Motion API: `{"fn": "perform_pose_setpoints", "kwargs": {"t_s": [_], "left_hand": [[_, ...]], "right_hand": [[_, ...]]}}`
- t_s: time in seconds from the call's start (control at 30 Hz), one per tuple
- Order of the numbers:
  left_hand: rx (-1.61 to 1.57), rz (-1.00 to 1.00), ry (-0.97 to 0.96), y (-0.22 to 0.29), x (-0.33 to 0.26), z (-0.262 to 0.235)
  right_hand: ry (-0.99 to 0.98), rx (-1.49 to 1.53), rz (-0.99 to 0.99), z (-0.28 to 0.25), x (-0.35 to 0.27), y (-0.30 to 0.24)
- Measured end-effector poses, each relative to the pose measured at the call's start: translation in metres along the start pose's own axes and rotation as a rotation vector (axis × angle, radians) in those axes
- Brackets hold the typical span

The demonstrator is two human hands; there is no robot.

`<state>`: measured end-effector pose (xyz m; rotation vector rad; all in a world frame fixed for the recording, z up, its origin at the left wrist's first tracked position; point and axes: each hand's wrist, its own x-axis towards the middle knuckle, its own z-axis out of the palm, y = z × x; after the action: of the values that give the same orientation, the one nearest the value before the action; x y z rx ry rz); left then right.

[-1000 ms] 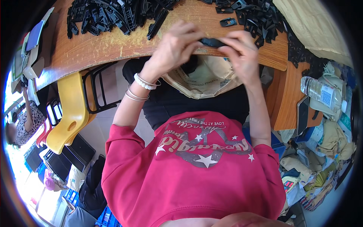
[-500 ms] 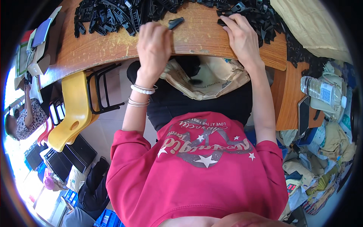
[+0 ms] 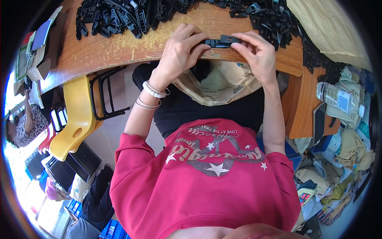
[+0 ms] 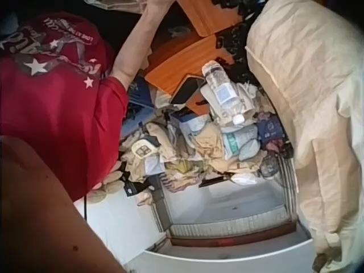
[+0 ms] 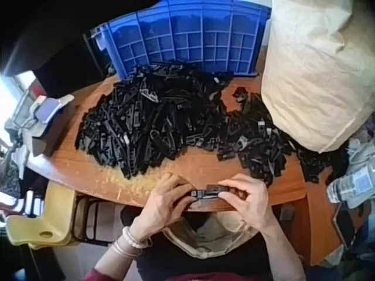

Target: Assembling small black plastic buckle or strap components at a workstation.

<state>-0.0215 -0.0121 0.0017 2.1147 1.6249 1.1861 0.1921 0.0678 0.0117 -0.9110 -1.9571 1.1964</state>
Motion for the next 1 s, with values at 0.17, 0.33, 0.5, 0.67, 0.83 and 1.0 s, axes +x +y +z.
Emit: {"fn": "perform_pose_setpoints", "kwargs": {"t_s": [0.17,0.33,0.5,0.67,0.83,1.0], "left_hand": [[-0.009,0.012,-0.027,-0.003,-0.001,0.0],[-0.043,0.041,-0.043,-0.002,-0.002,0.004],[-0.287,-0.193,-0.178,-0.001,0.003,-0.01],[0.142,0.117,0.119,-0.008,0.065,0.012],[0.694,0.234,-0.136,-0.009,0.126,0.03],[0.613,0.256,-0.277,-0.026,0.119,0.035]], "right_hand": [[-0.087,-0.085,0.015,-0.006,-0.006,0.003],[-0.062,-0.159,-0.175,0.015,-0.002,0.001],[-0.115,0.073,-0.132,0.008,0.003,0.008],[0.335,-0.796,-0.459,0.002,0.046,0.019],[0.249,-0.803,-0.498,0.017,0.038,0.012],[0.178,-0.503,-0.409,0.023,0.002,0.008]]}}
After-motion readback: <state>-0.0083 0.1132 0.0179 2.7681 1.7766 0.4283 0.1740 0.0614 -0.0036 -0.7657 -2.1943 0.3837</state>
